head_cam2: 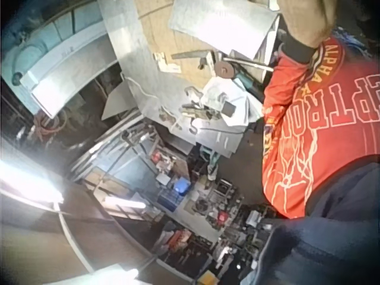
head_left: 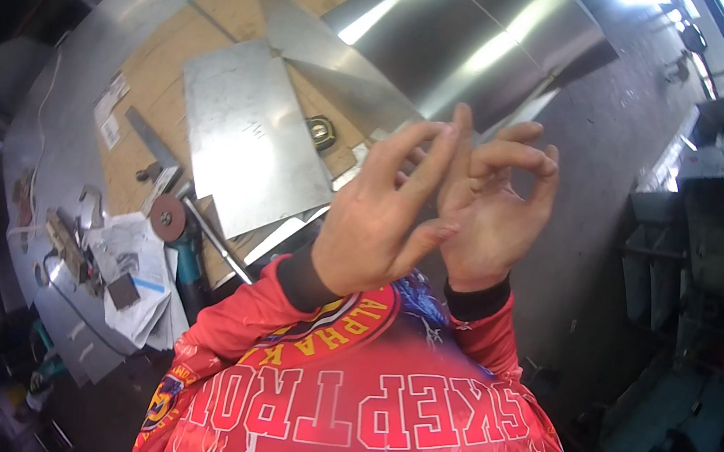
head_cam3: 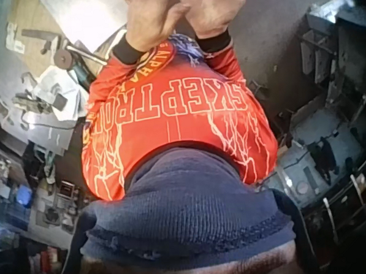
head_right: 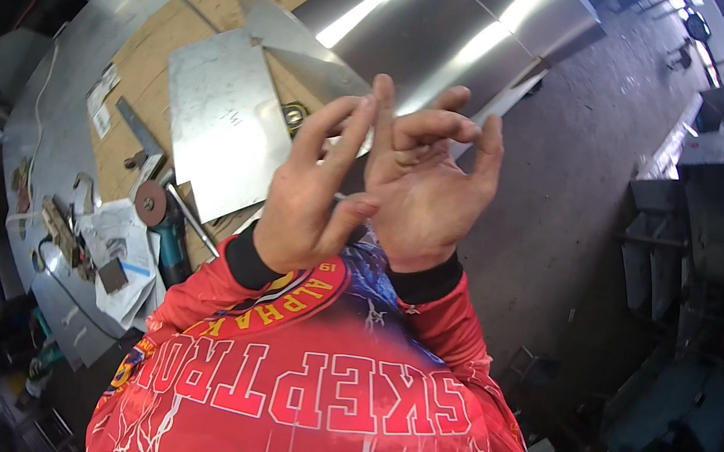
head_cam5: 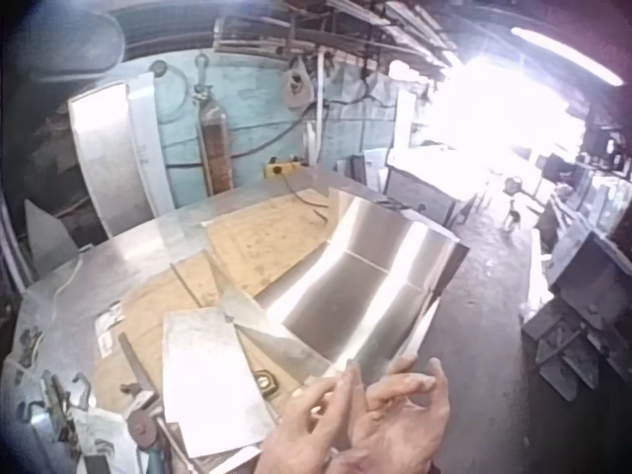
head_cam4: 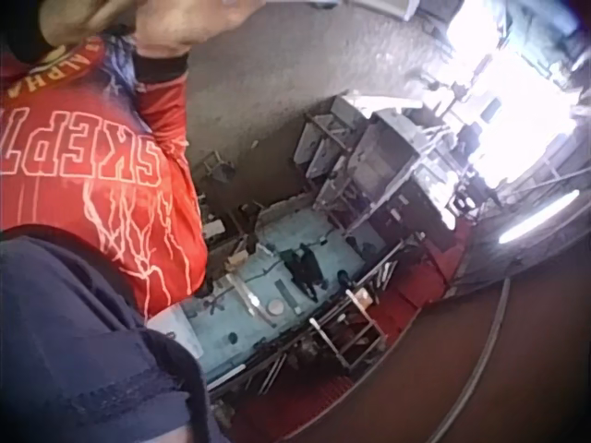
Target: The person flips through paper documents, measures a bent metal sheet with a tape measure, peels protective film off the metal sheet, and retrieves metal plates to place them on the workbench.
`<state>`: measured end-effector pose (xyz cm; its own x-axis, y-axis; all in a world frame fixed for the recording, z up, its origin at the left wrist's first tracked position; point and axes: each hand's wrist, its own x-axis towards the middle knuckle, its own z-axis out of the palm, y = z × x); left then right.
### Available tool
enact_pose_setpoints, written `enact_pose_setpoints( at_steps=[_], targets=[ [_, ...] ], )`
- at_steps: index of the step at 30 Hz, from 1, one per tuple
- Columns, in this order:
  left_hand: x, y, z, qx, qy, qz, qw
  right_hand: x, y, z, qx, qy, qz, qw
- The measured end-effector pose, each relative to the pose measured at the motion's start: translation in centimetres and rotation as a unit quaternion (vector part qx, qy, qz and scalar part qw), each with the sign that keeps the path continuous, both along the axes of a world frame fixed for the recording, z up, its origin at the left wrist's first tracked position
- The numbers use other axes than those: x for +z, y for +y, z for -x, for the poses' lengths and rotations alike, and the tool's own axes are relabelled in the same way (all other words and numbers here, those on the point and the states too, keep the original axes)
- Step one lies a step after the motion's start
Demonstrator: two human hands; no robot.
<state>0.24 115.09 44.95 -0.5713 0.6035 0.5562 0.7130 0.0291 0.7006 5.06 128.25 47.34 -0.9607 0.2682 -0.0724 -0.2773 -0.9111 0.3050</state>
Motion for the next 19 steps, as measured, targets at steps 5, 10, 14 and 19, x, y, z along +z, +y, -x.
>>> enact_pose_setpoints(
  at_steps=[5,10,14,19],
  targets=[
    [-0.2,-0.7,-0.5,0.002,-0.007,-0.048,0.999,-0.7,-1.6,0.6,-0.022,0.08,-0.206,0.975],
    [-0.8,-2.5,0.5,-0.112,-0.419,-0.243,0.868,-1.5,-4.8,1.2,0.038,0.13,-0.293,0.946],
    [-1.8,-3.9,0.2,-0.118,-0.592,-0.418,0.679,-2.3,-6.2,2.6,0.173,0.092,-0.121,0.973],
    [-4.0,-7.0,1.4,-0.084,-0.633,-0.443,0.629,-5.0,-9.9,4.8,0.21,0.098,-0.169,0.958]
  ],
)
